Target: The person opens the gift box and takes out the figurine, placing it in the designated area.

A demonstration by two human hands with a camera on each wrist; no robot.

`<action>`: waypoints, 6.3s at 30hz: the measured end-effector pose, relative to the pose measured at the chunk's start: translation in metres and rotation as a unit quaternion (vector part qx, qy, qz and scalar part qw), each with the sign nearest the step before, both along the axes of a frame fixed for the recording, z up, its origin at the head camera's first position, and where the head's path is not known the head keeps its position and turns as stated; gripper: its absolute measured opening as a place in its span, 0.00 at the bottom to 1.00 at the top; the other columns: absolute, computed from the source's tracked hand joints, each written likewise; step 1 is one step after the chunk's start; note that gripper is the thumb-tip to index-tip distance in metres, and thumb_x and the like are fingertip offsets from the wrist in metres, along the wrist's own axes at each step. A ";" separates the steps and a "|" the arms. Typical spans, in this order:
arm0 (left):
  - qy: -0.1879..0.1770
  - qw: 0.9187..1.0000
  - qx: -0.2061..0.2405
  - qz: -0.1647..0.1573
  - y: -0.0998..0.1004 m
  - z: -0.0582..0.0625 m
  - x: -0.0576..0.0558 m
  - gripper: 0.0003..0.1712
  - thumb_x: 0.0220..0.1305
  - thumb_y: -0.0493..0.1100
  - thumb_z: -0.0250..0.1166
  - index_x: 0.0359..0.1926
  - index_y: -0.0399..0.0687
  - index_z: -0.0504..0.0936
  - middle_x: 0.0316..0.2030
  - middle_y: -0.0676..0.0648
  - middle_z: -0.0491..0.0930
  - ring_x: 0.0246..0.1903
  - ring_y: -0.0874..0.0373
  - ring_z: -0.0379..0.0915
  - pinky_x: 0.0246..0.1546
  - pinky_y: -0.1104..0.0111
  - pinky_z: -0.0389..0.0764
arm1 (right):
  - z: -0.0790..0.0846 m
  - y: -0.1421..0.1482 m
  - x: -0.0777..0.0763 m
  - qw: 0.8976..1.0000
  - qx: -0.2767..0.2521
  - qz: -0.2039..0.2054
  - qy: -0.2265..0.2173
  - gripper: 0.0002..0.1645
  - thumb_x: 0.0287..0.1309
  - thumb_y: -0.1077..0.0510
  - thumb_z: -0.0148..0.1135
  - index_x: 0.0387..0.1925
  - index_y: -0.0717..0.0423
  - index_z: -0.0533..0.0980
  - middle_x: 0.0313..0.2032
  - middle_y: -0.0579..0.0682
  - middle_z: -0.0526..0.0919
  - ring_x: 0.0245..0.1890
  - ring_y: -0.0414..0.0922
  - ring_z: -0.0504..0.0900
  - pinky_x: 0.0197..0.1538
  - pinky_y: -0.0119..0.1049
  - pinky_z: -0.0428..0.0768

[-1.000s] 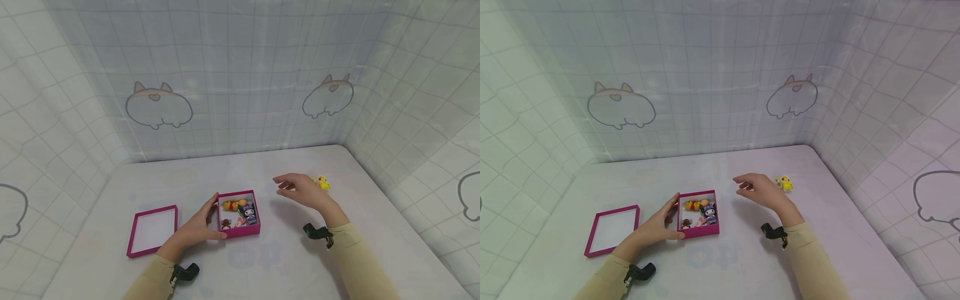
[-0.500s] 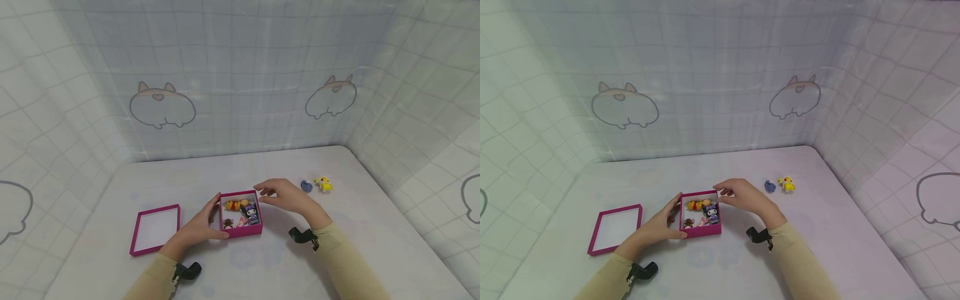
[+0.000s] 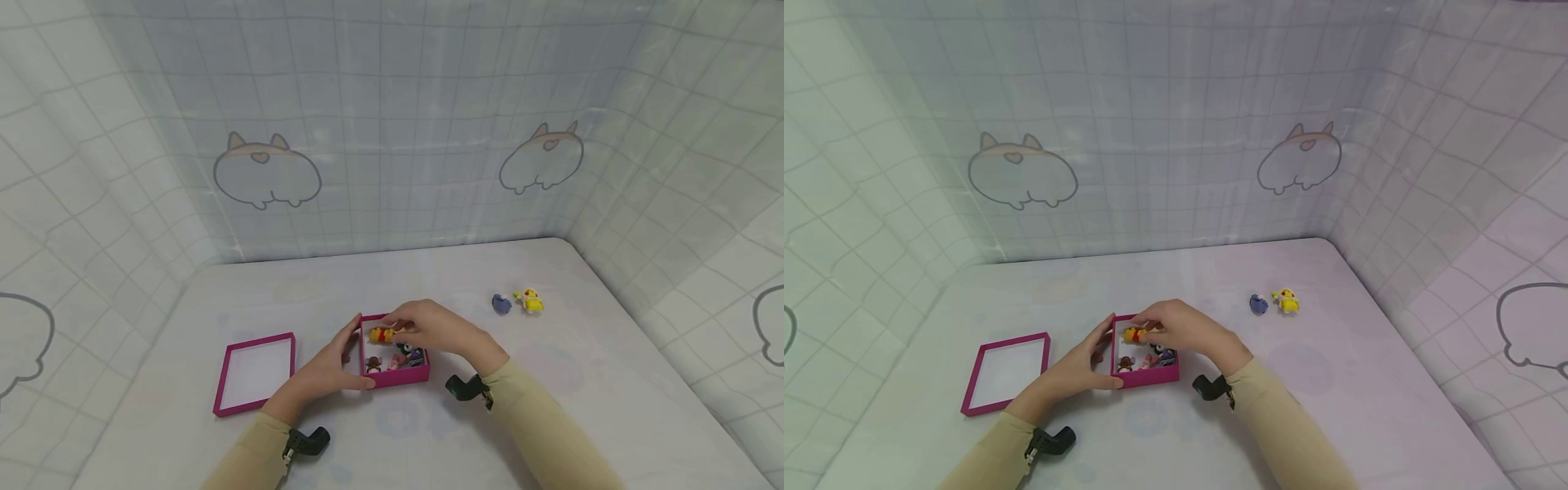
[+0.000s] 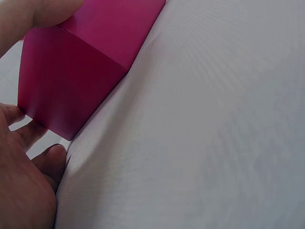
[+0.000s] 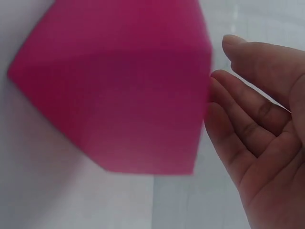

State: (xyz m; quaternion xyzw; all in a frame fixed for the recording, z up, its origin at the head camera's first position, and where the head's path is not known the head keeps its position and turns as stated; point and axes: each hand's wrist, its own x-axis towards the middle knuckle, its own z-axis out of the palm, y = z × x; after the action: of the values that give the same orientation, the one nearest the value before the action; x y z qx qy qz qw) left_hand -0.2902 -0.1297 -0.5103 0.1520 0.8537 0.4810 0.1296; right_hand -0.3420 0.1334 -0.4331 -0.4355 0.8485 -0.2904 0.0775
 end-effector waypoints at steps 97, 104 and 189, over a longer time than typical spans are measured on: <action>0.005 1.000 0.022 -0.020 -0.003 0.001 -0.001 0.73 0.43 0.59 0.81 0.79 0.63 0.40 0.76 0.57 0.43 0.74 0.56 0.45 0.67 0.55 0.65 | -0.014 -0.045 -0.004 0.992 0.106 0.050 0.049 0.05 0.58 0.52 0.69 0.37 0.43 0.82 0.26 0.35 0.77 0.28 0.33 0.73 0.32 0.26 0.75; 0.001 1.000 0.026 -0.017 -0.002 0.001 -0.001 0.72 0.43 0.54 0.82 0.79 0.62 0.40 0.76 0.56 0.44 0.74 0.55 0.46 0.66 0.53 0.66 | -0.010 -0.037 -0.006 0.995 0.080 0.044 0.044 0.12 0.56 0.53 0.68 0.44 0.48 0.83 0.33 0.38 0.79 0.34 0.36 0.76 0.37 0.27 0.77; -0.014 1.000 0.002 0.011 0.001 0.001 0.000 0.75 0.36 0.61 0.82 0.79 0.64 0.42 0.76 0.56 0.49 0.73 0.53 0.48 0.64 0.52 0.68 | -0.026 0.128 -0.052 0.967 0.028 -0.248 -0.057 0.29 0.54 0.56 0.75 0.58 0.58 0.79 0.48 0.47 0.83 0.45 0.43 0.82 0.46 0.40 0.83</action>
State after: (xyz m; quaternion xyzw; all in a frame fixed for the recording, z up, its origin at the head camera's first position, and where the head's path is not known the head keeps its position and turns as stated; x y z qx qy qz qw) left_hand -0.2906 -0.1285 -0.5093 0.1362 0.8525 0.4860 0.1357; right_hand -0.3936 0.2614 -0.4592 -0.1918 0.9319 -0.3013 0.0630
